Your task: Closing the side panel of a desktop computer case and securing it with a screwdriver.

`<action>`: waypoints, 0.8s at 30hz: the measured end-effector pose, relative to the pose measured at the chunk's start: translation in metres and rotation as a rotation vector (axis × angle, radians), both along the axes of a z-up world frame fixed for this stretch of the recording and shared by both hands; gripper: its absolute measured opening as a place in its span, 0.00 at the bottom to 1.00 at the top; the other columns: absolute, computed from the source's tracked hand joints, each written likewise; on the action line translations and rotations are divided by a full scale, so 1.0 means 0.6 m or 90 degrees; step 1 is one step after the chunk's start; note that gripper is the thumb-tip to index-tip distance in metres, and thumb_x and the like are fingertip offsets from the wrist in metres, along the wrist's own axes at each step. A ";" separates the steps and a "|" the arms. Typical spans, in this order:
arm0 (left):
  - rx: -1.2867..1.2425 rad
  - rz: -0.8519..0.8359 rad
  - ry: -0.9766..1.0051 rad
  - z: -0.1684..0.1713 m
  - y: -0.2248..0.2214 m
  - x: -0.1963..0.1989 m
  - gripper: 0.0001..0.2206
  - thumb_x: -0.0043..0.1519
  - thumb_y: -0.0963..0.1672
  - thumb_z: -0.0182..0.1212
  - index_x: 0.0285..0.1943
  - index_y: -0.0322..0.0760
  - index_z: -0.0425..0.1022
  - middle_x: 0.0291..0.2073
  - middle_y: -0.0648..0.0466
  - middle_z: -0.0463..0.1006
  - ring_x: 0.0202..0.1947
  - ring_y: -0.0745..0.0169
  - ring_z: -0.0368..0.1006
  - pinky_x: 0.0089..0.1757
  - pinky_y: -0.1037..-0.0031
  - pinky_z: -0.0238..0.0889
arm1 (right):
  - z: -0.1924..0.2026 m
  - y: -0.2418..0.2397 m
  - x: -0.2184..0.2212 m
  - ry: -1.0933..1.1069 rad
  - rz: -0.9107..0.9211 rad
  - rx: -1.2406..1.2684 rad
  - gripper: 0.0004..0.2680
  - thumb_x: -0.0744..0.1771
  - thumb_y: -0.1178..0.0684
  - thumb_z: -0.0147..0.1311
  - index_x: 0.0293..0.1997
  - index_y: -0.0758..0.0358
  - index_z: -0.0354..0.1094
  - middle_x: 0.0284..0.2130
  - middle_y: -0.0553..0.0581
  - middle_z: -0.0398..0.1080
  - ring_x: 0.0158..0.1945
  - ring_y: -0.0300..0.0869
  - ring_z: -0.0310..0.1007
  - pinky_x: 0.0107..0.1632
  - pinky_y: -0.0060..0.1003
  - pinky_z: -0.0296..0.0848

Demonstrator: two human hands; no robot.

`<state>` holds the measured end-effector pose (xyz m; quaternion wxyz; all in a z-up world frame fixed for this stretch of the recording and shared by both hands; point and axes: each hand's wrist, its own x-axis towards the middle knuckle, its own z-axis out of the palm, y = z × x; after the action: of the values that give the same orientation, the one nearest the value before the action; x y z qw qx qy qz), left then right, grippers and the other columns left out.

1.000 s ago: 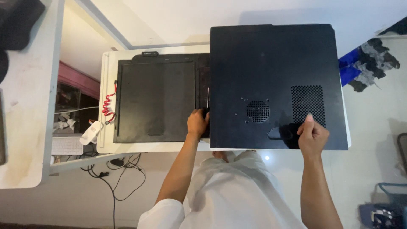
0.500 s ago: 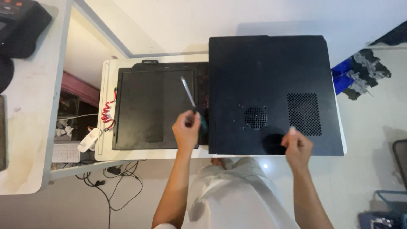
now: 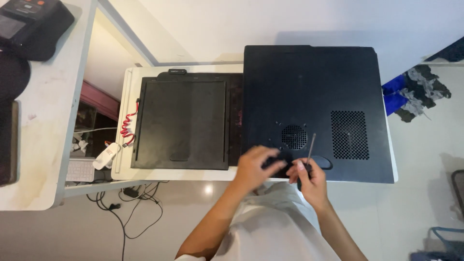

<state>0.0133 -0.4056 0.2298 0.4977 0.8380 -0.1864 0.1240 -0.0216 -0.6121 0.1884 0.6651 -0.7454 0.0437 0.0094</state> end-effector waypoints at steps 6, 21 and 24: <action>0.204 0.154 -0.049 -0.026 0.018 0.062 0.13 0.55 0.47 0.74 0.47 0.44 0.82 0.38 0.57 0.79 0.39 0.57 0.77 0.41 0.70 0.71 | -0.001 -0.037 -0.010 -0.019 -0.039 -0.068 0.07 0.72 0.55 0.48 0.43 0.67 0.72 0.16 0.59 0.74 0.20 0.43 0.74 0.32 0.34 0.73; -0.459 0.126 0.321 -0.051 -0.011 0.092 0.05 0.62 0.43 0.68 0.41 0.35 0.84 0.28 0.52 0.81 0.25 0.72 0.70 0.30 0.81 0.65 | 0.056 -0.023 -0.034 0.051 0.045 -0.027 0.07 0.70 0.57 0.50 0.48 0.68 0.71 0.10 0.59 0.69 0.21 0.43 0.66 0.34 0.37 0.69; -0.741 0.041 0.428 -0.053 -0.013 0.085 0.08 0.63 0.41 0.66 0.45 0.28 0.82 0.32 0.47 0.81 0.25 0.70 0.68 0.30 0.82 0.62 | 0.092 -0.009 -0.028 0.081 0.142 -0.060 0.10 0.70 0.52 0.47 0.52 0.65 0.69 0.13 0.54 0.66 0.20 0.39 0.64 0.31 0.35 0.68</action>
<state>0.0641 -0.4136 0.1983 0.8952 0.4313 0.1012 -0.0484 -0.0385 -0.6174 0.2434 0.6202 -0.7738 0.0028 0.1288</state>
